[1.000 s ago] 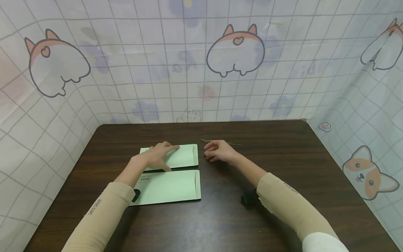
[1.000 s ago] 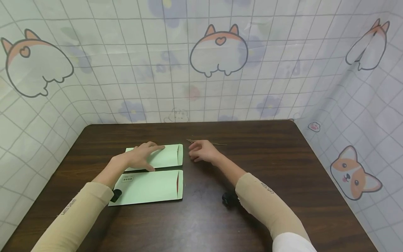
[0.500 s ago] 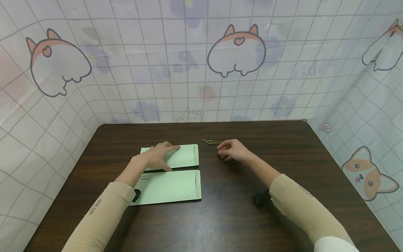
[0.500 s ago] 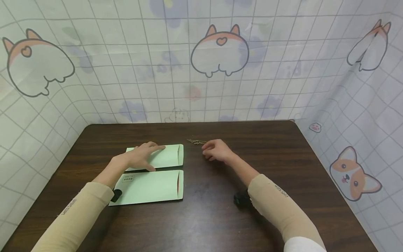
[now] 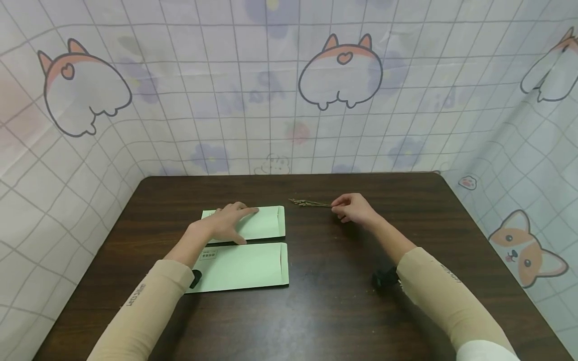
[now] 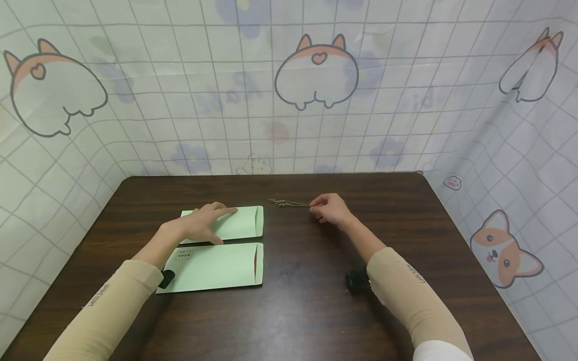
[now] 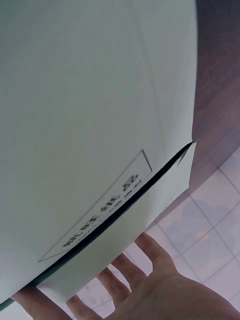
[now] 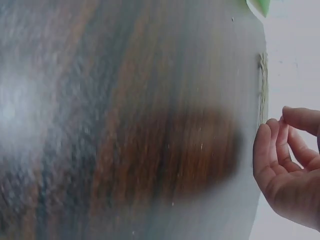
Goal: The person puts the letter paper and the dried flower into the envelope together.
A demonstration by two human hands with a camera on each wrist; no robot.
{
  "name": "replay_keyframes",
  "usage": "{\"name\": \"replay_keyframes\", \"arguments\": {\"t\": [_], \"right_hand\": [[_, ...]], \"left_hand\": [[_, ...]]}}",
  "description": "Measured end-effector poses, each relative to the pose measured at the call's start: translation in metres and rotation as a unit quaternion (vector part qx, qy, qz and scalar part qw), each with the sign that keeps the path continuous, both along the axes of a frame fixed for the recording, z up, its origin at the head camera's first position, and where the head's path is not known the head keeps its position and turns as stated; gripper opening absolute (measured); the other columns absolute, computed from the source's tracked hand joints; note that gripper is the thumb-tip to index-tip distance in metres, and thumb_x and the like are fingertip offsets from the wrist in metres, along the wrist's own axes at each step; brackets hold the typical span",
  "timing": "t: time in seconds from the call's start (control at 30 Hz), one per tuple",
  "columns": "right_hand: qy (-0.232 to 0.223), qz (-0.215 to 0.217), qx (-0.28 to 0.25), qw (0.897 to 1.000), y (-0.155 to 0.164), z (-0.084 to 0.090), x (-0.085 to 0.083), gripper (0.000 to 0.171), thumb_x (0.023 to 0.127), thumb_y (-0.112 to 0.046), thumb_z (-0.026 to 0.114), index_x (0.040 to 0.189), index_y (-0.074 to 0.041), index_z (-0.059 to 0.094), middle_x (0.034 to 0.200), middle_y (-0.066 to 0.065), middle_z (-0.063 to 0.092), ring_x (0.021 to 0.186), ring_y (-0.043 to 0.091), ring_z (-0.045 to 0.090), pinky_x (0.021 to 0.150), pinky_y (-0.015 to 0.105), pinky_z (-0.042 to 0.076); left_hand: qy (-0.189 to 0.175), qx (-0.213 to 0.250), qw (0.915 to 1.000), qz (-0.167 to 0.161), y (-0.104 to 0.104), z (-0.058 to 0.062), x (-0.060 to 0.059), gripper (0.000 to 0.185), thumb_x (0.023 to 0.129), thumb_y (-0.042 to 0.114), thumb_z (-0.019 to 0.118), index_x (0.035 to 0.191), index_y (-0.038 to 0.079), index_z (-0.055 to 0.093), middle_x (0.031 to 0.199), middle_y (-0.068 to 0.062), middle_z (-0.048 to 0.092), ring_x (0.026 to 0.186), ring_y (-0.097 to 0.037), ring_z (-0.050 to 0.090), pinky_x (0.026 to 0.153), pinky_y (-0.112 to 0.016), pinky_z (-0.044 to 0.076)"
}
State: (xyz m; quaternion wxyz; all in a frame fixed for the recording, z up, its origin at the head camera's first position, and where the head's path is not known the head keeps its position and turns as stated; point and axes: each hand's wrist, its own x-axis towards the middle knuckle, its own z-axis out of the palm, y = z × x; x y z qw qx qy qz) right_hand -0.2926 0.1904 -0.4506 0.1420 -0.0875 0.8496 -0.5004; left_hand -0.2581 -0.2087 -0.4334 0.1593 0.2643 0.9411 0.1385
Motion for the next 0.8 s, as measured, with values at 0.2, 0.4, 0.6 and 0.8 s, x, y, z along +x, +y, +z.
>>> {"name": "replay_keyframes", "arguments": {"t": [0.2, 0.4, 0.6, 0.8], "right_hand": [[0.001, -0.014, 0.0, 1.0, 0.008, -0.001, -0.002, 0.028, 0.104, -0.009, 0.06, 0.125, 0.009, 0.064, 0.118, 0.023, 0.065, 0.097, 0.034, 0.063, 0.085, 0.043, 0.058], [0.006, -0.042, 0.004, 0.999, 0.012, -0.004, -0.005, 0.026, 0.103, -0.007, 0.06, 0.121, 0.01, 0.066, 0.119, 0.023, 0.064, 0.095, 0.032, 0.062, 0.08, 0.039, 0.059], [0.008, -0.066, 0.019, 0.998, 0.011, -0.008, -0.009, 0.025, 0.103, -0.008, 0.061, 0.121, 0.008, 0.068, 0.122, 0.025, 0.064, 0.101, 0.035, 0.062, 0.077, 0.037, 0.06], [0.036, -0.072, 0.06, 0.995, 0.011, -0.01, -0.012, 0.021, 0.101, -0.007, 0.065, 0.116, 0.006, 0.071, 0.106, 0.018, 0.068, 0.088, 0.028, 0.066, 0.067, 0.032, 0.059]], "left_hand": [[-0.001, -0.001, 1.0, 0.003, 0.0, -0.002, -0.001, 0.094, 0.085, 0.029, 0.086, 0.162, 0.018, 0.033, 0.155, -0.019, 0.036, 0.143, -0.043, 0.033, 0.109, -0.077, 0.021], [-0.001, 0.0, 1.0, 0.002, 0.0, -0.001, 0.0, 0.094, 0.085, 0.029, 0.087, 0.162, 0.017, 0.034, 0.154, -0.02, 0.036, 0.142, -0.043, 0.034, 0.109, -0.077, 0.021], [0.002, 0.001, 1.0, 0.002, 0.0, 0.0, 0.0, 0.093, 0.085, 0.029, 0.087, 0.162, 0.017, 0.035, 0.154, -0.02, 0.037, 0.142, -0.043, 0.035, 0.109, -0.076, 0.022], [-0.001, -0.001, 1.0, 0.005, 0.0, 0.001, 0.0, 0.093, 0.086, 0.029, 0.086, 0.162, 0.017, 0.034, 0.155, -0.019, 0.036, 0.143, -0.043, 0.034, 0.11, -0.076, 0.021]]}}
